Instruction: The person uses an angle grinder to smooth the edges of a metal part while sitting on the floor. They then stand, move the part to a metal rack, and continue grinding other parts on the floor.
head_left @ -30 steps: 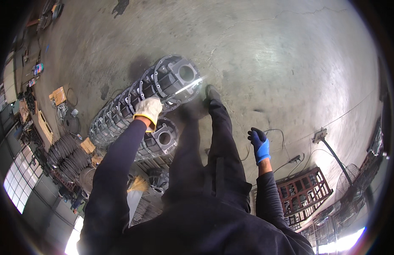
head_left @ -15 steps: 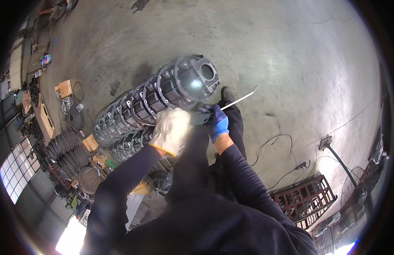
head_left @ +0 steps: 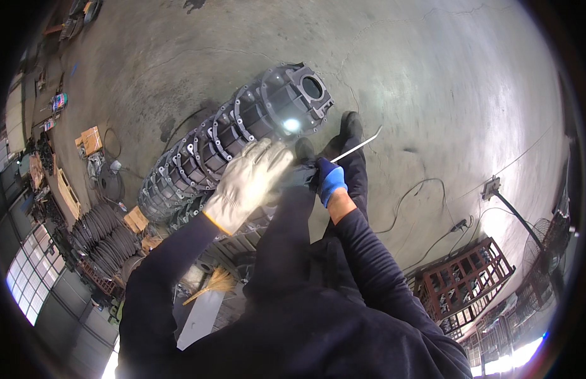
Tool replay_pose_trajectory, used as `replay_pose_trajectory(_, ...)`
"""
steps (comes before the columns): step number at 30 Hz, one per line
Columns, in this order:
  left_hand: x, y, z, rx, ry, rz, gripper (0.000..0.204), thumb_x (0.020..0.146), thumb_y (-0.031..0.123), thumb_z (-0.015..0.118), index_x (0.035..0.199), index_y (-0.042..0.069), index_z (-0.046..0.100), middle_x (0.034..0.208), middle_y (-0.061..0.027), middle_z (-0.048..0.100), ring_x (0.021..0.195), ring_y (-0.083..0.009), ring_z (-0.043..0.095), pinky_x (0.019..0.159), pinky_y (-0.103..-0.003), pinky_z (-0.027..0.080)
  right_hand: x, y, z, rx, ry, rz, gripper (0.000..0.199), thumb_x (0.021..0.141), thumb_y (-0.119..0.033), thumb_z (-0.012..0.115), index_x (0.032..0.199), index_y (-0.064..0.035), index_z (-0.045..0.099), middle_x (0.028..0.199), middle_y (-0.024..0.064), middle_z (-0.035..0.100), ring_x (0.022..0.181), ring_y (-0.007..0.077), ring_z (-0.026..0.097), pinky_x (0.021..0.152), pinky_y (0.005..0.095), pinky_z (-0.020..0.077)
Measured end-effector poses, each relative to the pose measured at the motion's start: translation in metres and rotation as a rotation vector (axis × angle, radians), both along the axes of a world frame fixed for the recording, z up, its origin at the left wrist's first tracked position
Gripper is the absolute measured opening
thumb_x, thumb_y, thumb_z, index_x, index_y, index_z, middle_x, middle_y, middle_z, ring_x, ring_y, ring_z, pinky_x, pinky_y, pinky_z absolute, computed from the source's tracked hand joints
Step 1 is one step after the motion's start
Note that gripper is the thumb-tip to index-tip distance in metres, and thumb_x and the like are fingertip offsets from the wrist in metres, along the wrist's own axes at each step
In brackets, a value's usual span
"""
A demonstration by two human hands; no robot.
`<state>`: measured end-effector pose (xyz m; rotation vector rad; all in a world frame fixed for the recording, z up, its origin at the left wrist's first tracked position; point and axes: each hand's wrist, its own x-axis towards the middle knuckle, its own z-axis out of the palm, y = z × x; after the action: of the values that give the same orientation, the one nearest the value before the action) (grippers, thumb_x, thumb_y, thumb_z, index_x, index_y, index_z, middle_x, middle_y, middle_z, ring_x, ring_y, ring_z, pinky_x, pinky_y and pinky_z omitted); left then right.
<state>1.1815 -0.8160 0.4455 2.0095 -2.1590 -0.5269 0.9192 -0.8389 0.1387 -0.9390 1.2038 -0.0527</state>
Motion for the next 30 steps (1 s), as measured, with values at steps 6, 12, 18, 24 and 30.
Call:
replay_pose_trajectory(6,-0.003,0.048,-0.052,0.603,0.369,0.427,0.044,0.091,0.019,0.069,0.134,0.009,0.065,0.120,-0.0223,0.071,0.110,-0.0379,0.070,0.095,-0.045,0.057,0.038,-0.027,0.123,0.784,-0.084,-0.364,0.027,0.101,-0.033,0.065,0.104,-0.0071,0.072,0.088,0.0103,0.074,0.068,0.0247,0.069,0.061,0.0375,0.0560)
replay_pose_trajectory(12,0.071,0.091,-0.094,0.745,-0.117,0.812,0.027,0.098,0.028,0.056,0.106,0.009,0.073,0.102,-0.0243,0.074,0.099,-0.0438,0.072,0.087,-0.051,0.057,0.019,-0.056,0.148,0.556,-0.054,-0.179,0.038,0.105,-0.039,0.059,0.127,-0.0100,0.068,0.109,0.0078,0.075,0.089,0.0209,0.072,0.076,0.0353,0.0573)
replay_pose_trajectory(18,0.081,0.077,-0.086,0.875,-0.152,0.586,0.030,0.098,0.031,0.057,0.109,0.009,0.074,0.106,-0.0230,0.075,0.102,-0.0428,0.072,0.088,-0.052,0.058,-0.067,-0.065,0.153,0.612,-0.006,-0.245,0.037,0.107,-0.035,0.053,0.136,-0.0144,0.062,0.120,0.0075,0.074,0.097,0.0235,0.072,0.080,0.0356,0.0566)
replay_pose_trajectory(24,0.037,0.025,-0.087,0.898,-0.128,0.377,0.029,0.096,0.025,0.055,0.105,0.008,0.076,0.101,-0.0224,0.076,0.096,-0.0421,0.074,0.084,-0.052,0.059,-0.109,-0.082,0.161,0.668,0.068,-0.490,0.035,0.108,-0.013,0.044,0.142,-0.0071,0.051,0.133,0.0156,0.067,0.112,0.0296,0.070,0.082,0.0399,0.0588)
replay_pose_trajectory(30,0.000,-0.047,-0.154,0.848,-0.183,0.124,0.026,0.095,0.022,0.058,0.100,0.008,0.080,0.100,-0.0201,0.077,0.095,-0.0367,0.077,0.082,-0.047,0.061,-0.129,-0.098,0.160,0.478,-0.104,-0.475,0.040,0.109,-0.021,0.046,0.146,-0.0071,0.053,0.130,0.0113,0.070,0.101,0.0255,0.073,0.082,0.0365,0.0606)
